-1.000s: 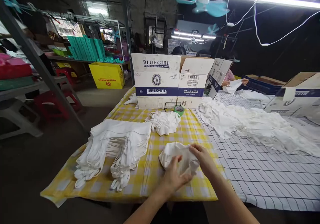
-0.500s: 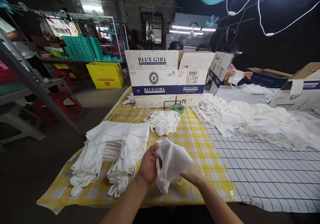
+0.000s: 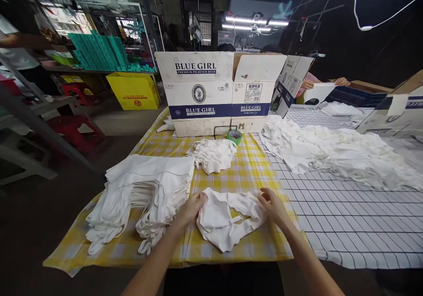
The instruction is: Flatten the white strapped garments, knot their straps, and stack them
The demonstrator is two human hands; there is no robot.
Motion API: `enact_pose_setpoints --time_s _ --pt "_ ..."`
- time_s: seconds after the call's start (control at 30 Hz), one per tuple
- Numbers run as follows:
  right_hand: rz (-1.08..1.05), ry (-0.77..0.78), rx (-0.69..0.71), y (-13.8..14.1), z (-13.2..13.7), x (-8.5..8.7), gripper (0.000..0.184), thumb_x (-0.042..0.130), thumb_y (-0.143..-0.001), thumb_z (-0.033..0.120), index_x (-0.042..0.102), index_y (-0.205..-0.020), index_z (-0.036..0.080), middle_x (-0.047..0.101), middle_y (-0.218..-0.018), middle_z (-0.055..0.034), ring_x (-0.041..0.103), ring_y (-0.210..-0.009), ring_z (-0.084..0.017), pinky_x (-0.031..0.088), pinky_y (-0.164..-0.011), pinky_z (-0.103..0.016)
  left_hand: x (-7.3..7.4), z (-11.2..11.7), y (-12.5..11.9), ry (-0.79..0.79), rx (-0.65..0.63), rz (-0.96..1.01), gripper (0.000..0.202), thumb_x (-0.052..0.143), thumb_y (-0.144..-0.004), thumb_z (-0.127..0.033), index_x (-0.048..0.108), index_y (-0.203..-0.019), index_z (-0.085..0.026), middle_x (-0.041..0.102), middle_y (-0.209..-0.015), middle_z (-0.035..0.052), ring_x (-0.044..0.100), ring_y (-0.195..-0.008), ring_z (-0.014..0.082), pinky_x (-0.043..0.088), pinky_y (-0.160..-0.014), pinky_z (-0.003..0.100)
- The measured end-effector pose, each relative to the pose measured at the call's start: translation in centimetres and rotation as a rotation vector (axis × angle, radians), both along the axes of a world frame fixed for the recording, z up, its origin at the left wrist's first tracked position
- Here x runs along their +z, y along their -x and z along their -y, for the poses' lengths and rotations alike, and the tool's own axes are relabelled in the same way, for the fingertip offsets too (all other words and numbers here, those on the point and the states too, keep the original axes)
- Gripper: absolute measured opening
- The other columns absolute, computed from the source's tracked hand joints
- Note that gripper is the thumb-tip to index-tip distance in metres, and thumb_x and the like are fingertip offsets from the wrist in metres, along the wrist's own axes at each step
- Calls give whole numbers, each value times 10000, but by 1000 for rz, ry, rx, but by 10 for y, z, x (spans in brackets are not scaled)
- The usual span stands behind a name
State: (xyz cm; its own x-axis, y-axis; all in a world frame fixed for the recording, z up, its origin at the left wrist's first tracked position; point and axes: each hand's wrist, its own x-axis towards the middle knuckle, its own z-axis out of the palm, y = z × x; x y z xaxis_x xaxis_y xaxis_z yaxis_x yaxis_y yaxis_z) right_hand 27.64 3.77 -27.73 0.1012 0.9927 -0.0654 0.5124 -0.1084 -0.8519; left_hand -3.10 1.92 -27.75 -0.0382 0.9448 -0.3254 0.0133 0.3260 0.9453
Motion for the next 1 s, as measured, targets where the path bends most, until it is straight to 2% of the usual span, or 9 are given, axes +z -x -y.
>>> enact_pose_setpoints --time_s 0.1,0.2,0.3,0.4,0.57,0.67,0.73,0.87,1.0 --pt "151 -175 -9 8 15 -10 298 476 -799 396 540 -989 175 578 -814 -44 556 -730 -182 444 -672 -315 0 10 -8 -313 7 -592 313 521 -767 -255 527 -1075 -199 598 -1016 69 539 -1010 239 391 -905 395" --pt "378 -242 137 21 29 -10 293 512 -787 390 534 -1020 213 564 -925 -54 550 -796 -193 432 -658 -298 5 27 -28 -541 -110 -900 291 493 -784 -223 524 -1074 -210 533 -1053 66 482 -1042 238 376 -912 391" --pt "586 -222 245 30 35 -15 332 561 -729 257 522 -1056 216 546 -985 -61 545 -829 -208 411 -634 -290 0 40 -50 -544 -317 -1023 255 565 -748 -255 551 -999 -208 533 -989 58 501 -953 240 419 -814 370" --pt "687 -156 207 24 34 -19 262 455 -720 87 544 -931 214 552 -867 -35 542 -762 -185 379 -596 -276 -11 42 -55 -484 -378 -1158 131 538 -766 -205 584 -888 -198 552 -913 66 510 -905 247 410 -770 366" --pt "507 -151 276 2 32 -11 119 472 -799 229 573 -861 232 554 -929 -34 542 -860 -187 409 -673 -273 -9 34 -27 -461 -359 -1247 282 430 -856 -399 609 -816 -185 583 -825 92 529 -844 257 375 -778 394" --pt "371 -113 158 -3 29 -12 263 448 -834 364 537 -1044 233 547 -1032 -53 555 -865 -180 430 -688 -273 5 32 -7 -470 -543 -1266 338 468 -818 -493 607 -798 -186 604 -800 82 538 -859 263 329 -862 433" --pt "408 -85 85 -4 27 -16 278 473 -811 370 539 -1035 219 562 -1000 -61 561 -839 -190 420 -649 -276 15 33 3 -449 -727 -1247 307 567 -751 -488 593 -805 -187 609 -817 68 537 -879 266 333 -869 419" --pt "447 -41 67 -6 24 -20 163 464 -803 311 551 -709 210 590 -774 -35 550 -702 -185 362 -582 -282 37 38 17 -383 -1000 -1166 161 608 -713 -268 538 -842 -200 594 -835 36 537 -842 222 386 -782 312" --pt "-15 60 3 -17 23 2 242 486 -816 377 511 -650 204 570 -615 -1 527 -603 -159 380 -606 -293 52 40 25 -473 -1023 -1188 343 432 -712 -11 484 -980 -218 579 -803 4 541 -790 170 338 -867 312"
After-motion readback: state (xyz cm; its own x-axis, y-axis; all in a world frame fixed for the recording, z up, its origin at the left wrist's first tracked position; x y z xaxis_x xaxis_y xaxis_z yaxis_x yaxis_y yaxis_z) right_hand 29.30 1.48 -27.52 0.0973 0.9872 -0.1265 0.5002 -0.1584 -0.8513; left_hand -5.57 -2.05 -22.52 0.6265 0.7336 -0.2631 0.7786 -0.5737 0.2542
